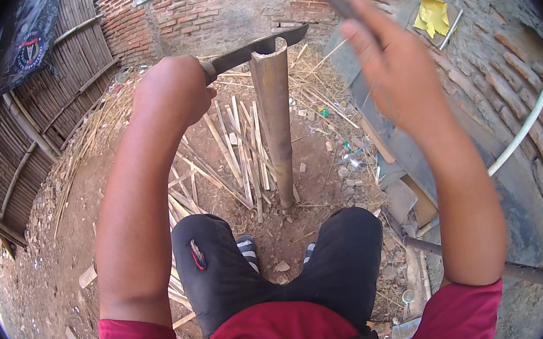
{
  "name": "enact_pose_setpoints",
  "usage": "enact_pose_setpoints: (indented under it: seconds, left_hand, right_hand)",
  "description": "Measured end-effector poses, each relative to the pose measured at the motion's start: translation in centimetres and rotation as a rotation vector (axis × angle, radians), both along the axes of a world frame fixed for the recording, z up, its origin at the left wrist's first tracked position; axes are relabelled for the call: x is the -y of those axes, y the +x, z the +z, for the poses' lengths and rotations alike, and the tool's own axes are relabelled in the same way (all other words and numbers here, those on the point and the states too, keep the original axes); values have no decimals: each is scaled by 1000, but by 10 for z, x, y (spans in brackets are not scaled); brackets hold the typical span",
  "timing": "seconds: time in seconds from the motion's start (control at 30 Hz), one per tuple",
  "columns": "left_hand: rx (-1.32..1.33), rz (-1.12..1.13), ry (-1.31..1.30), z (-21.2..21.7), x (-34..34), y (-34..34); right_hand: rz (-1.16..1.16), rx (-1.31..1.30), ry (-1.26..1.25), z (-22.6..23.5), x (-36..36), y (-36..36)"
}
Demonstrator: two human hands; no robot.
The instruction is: The person splits thin strips of bamboo using a knife and then uses a hammer to drive a knife into a thicker bamboo pole to split it.
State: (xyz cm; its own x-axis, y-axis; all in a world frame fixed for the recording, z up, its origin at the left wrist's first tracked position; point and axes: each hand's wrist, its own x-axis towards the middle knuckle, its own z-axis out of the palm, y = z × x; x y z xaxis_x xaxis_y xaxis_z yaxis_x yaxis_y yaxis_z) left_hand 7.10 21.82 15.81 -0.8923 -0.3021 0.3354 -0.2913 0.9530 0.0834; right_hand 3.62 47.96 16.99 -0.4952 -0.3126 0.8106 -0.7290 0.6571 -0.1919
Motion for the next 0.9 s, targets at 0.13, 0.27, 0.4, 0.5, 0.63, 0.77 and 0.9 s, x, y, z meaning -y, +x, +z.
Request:
enact_pose_setpoints:
  seconds: [0.13, 0.27, 0.4, 0.5, 0.63, 0.77, 0.9]
  left_hand:
    - [-11, 10, -39, 3, 4, 3]
    - [-5, -49, 1, -13, 6, -11]
    - [-7, -44, 38, -9, -2, -8]
    - [-42, 15, -44, 9, 6, 14]
    - [-14, 31, -25, 6, 8, 14]
    - [10, -42, 4, -8, 4, -5]
    - [-3, -7, -17, -5, 6, 0]
  right_hand:
    - [1, -32, 212, -15, 6, 1]
    - [75, -23, -73, 4, 8, 3]
    - [-13, -103, 157, -18, 3, -13]
    - [-23, 58, 196, 2, 11, 11]
    - [30, -93, -20, 18, 1, 0]
    - [-74, 3, 207, -12, 1, 2]
    - [-19, -89, 181, 10, -3, -2]
